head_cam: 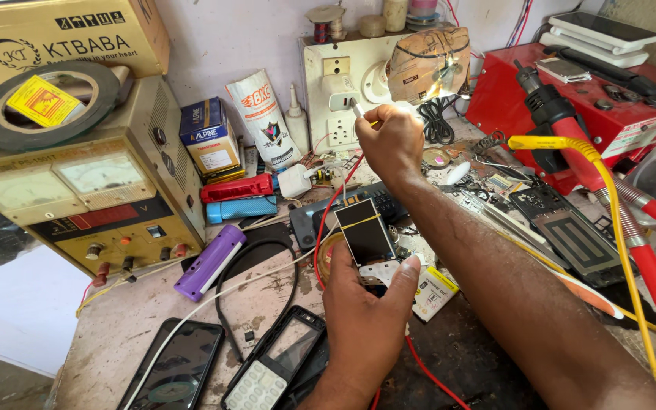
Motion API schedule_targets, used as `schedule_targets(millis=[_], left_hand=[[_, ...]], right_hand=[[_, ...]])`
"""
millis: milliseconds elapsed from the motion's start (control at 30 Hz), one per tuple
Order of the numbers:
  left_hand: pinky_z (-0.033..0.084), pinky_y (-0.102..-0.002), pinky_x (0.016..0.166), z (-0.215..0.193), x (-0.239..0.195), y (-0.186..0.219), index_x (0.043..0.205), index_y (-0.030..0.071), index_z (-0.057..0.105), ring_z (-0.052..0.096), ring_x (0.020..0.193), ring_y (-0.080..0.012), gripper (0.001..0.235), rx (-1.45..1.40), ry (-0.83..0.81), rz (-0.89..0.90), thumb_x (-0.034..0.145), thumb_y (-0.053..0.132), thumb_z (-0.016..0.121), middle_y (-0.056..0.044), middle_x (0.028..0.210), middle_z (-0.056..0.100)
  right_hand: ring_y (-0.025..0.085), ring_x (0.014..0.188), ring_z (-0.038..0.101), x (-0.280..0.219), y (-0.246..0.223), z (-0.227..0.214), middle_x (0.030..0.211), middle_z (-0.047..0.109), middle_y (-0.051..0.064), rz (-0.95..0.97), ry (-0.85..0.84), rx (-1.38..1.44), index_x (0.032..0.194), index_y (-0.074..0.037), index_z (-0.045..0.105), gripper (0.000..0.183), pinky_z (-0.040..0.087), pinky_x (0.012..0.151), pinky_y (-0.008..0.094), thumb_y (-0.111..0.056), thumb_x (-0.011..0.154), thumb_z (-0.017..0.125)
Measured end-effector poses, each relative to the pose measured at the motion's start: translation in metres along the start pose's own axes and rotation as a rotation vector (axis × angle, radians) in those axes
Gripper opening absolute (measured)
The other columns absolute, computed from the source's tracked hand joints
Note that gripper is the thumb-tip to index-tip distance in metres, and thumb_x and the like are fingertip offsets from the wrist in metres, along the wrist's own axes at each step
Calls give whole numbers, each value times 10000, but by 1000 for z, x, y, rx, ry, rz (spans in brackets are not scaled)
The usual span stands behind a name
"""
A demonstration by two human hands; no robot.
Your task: The person holds a disassembled mobile phone motherboard and uses a soldering iron to work on the charging port area. They connect a USB cable to test the connection, then continue soldering and inspecting the board with tweezers.
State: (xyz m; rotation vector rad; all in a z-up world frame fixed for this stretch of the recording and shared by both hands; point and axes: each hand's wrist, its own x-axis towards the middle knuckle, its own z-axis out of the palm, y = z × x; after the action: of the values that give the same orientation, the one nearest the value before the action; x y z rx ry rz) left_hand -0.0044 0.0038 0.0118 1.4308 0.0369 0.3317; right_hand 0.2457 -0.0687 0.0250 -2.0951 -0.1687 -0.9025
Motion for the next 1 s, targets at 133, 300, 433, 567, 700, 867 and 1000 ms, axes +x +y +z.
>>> schedule_targets(millis=[133,300,433,567,700,867,1000], left_hand=[[530,-294,560,0,0,0,1115,66,603,651,631,-113,369,-10,3,-63,808,156,786,-47,832,733],[568,-287,652,1,-1,-5,1125,68,603,692,724,-107,371,-28,5,-35,807,146,778,-41,884,752],[583,-282,697,1,1,-7,1152,56,599,710,781,-108,388,-27,8,66,820,136,782,-47,947,762],[590,-289,728,0,1,-7,1171,58,608,724,814,-121,403,-7,12,78,818,137,785,-56,975,761],[595,-293,762,-1,2,-9,1170,53,601,739,851,-132,410,-13,15,88,814,141,786,-55,1002,760],[580,-305,790,-4,4,-11,1154,34,615,730,887,-146,400,93,58,216,818,133,809,-77,1033,744],[595,-303,779,-3,5,-11,1141,33,619,727,872,-136,386,-11,52,149,812,133,793,-70,1022,757]], right_hand=[[247,662,745,5,-4,2,729,765,123,-126,62,-70,843,-75,816,161,582,673,388,-217,804,752],[249,641,749,13,-15,8,694,741,131,-21,16,-49,805,-58,789,156,604,665,373,-197,747,749],[271,639,745,10,-21,5,681,731,150,-31,8,-49,775,-42,764,161,595,658,392,-202,762,748],[296,666,745,13,-25,1,688,729,154,-14,-27,-109,758,-64,770,152,597,677,400,-215,754,750],[317,691,743,19,-27,3,720,729,158,-7,-37,-169,767,-83,775,144,599,687,424,-219,789,732],[364,695,723,21,-24,13,741,726,179,-194,23,-174,833,-57,768,185,584,676,465,-232,884,734],[372,642,713,15,-8,6,676,710,164,-254,6,-164,908,-62,762,252,561,638,490,-313,910,745]])
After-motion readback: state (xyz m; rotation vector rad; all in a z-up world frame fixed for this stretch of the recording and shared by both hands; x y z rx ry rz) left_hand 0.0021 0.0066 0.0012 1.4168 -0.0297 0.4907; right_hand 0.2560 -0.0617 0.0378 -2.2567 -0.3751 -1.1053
